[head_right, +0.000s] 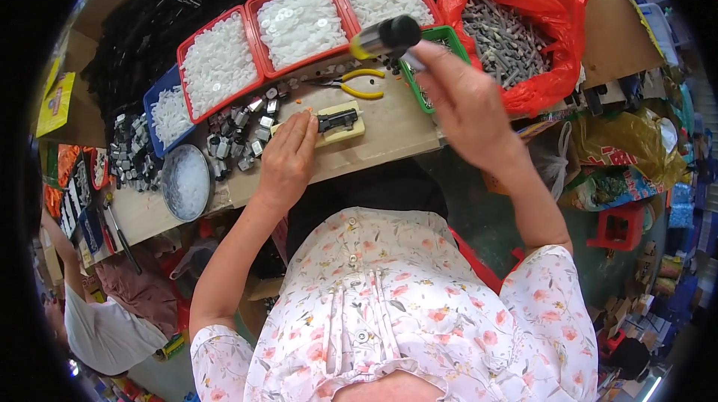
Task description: Assembling small plastic and metal components at a factory workbench.
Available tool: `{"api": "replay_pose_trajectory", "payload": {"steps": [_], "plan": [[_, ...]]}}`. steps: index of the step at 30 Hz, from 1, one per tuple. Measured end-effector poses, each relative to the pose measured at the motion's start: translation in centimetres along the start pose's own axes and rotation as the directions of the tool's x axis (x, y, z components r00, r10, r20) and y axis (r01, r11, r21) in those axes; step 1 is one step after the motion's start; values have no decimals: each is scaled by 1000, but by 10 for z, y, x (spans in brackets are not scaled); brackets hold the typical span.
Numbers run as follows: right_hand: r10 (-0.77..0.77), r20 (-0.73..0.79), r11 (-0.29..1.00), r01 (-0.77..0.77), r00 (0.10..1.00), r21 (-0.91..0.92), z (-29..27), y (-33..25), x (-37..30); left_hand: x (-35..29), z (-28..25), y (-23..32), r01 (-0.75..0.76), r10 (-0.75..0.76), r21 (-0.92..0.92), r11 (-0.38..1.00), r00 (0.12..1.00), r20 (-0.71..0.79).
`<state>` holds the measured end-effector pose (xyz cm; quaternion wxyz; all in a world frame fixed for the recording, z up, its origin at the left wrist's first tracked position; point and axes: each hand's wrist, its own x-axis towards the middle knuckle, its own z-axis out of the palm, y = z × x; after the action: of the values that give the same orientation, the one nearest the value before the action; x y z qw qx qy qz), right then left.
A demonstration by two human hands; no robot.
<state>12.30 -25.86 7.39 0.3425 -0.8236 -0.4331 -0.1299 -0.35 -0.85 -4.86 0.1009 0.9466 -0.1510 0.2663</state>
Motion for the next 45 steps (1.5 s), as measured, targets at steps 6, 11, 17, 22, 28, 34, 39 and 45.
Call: {"api": "replay_pose_trajectory", "payload": {"steps": [6, 11, 17, 22, 28, 34, 39, 45], "plan": [[108, 494, 994, -103, 863, -36, 57, -5, -16, 6, 2, -2, -16, 16, 19, 1000, 1000, -5], [32, 143, 997, -43, 989, 69, 46, -27, -13, 3, -1, 1, -17, 19, 35, 999, 999, -42], [218, 498, 968, -122, 839, -219, 67, -13, -21, 4, 5, 5, 35, -33, 76, 997, 999, -21], [214, 505, 969, -115, 836, -220, 65, -12, -22, -8, -5, 41, 201, -202, 90, 975, 979, 2], [73, 460, 991, -12, 885, -134, 47, -41, 11, -22, 18, 58, 212, -215, -58, 976, 974, -68], [-31, 562, 986, 117, 826, -118, 79, -37, 12, -19, 15, 58, 199, -203, -73, 977, 978, -48], [-134, 505, 982, 182, 853, -47, 69, -51, 18, -25, 19, 57, 202, -210, -90, 975, 973, -93], [72, 620, 989, 22, 781, -143, 84, -38, 17, -28, 12, 52, 202, -208, -94, 975, 976, -60]]}}
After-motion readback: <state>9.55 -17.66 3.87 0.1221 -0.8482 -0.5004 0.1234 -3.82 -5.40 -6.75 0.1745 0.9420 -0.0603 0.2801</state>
